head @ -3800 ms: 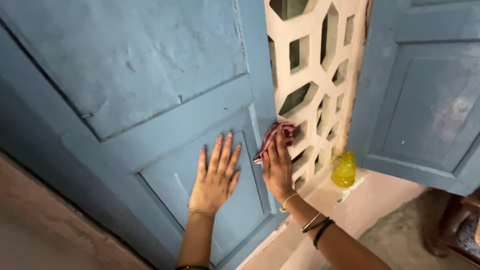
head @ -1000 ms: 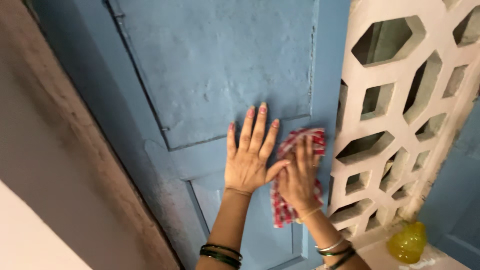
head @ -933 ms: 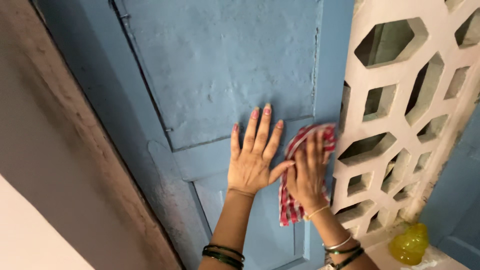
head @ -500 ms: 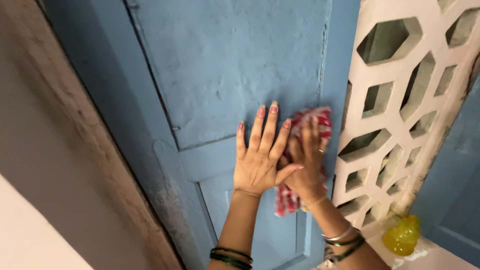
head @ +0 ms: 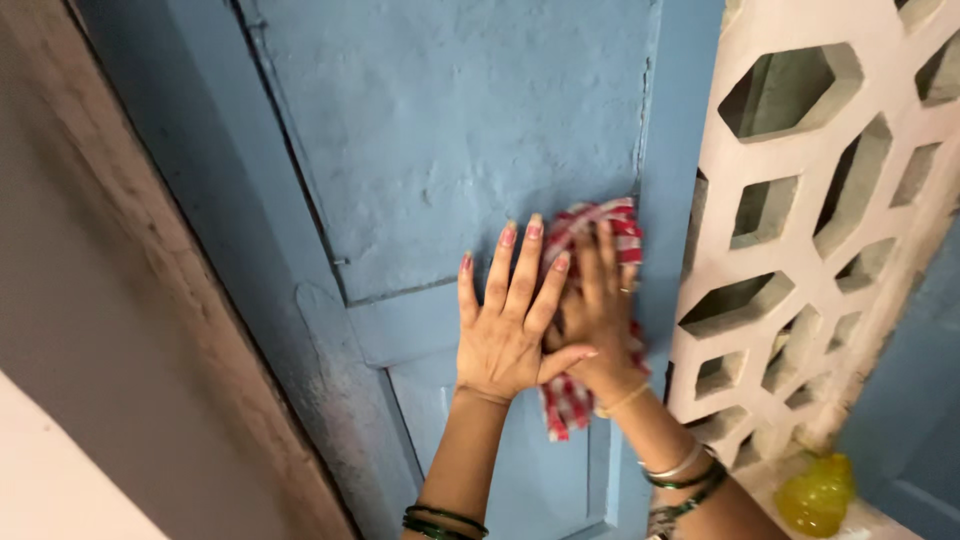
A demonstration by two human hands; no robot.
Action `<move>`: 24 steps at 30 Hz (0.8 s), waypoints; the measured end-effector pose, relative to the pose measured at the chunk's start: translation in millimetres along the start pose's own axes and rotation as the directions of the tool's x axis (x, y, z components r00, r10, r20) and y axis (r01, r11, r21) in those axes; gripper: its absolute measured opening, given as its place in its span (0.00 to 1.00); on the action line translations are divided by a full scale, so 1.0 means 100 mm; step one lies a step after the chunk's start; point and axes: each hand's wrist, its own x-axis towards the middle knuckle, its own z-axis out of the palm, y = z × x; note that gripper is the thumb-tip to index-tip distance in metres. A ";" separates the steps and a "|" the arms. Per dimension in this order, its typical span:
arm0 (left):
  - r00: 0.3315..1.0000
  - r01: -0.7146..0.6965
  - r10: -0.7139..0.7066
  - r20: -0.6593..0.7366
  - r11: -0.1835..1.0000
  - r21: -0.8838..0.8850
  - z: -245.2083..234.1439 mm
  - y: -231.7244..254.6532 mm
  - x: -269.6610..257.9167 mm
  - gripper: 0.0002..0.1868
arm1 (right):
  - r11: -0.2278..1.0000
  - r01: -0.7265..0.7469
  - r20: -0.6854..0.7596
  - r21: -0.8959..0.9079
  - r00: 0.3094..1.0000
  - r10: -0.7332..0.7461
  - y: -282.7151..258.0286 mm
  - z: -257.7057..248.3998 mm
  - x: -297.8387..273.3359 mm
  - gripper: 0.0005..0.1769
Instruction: The person wipes a blue wooden door with a red and white checkered cloth. They systematically clean the door panels and edges, moving from the lower sections to the upper sections.
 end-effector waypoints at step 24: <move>0.963 0.204 -0.170 -0.207 0.966 0.157 -0.93 -0.63 0.72 0.39 | 0.999 0.039 -0.162 -0.032 0.986 -0.044 -0.28 -0.15 1.50 0.32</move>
